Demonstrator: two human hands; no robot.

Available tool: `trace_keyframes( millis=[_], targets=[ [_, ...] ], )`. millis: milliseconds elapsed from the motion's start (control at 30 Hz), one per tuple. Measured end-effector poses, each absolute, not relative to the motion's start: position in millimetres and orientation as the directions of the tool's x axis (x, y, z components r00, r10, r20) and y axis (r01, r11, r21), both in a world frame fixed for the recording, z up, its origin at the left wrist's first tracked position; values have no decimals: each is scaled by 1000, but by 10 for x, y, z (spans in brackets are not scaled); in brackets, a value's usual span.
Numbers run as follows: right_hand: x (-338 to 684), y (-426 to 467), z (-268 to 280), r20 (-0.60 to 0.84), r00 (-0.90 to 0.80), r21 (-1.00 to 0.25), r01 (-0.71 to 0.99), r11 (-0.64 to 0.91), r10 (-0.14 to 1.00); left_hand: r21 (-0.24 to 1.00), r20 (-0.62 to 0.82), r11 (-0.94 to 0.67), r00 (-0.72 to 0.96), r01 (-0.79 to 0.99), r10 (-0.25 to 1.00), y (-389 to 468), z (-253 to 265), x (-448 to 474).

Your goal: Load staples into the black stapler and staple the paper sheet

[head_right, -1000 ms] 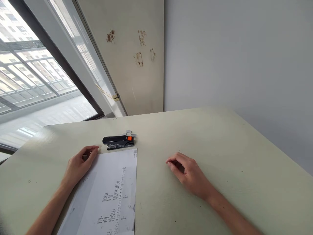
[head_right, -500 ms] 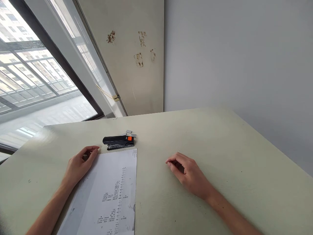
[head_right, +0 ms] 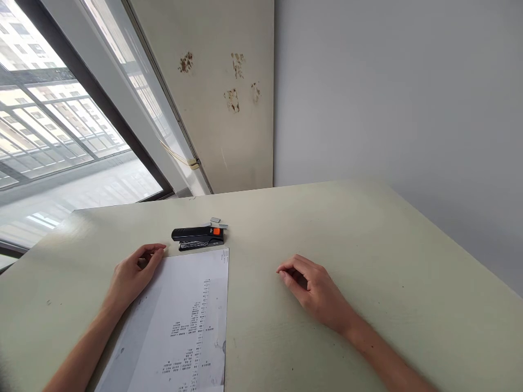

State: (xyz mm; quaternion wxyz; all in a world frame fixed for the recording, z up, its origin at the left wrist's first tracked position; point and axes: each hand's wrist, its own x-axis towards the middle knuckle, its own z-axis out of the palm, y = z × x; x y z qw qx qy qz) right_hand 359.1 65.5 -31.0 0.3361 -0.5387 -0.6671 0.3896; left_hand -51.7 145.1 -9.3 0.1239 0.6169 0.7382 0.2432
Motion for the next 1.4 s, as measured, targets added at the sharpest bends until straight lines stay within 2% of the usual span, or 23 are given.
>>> trace_keyframes(
  millis=[1400],
  targets=[
    [3593,649,-333,48,-200,-880,455,136,979,509,139,107,-203,854,969,1461,-114,-530]
  ],
)
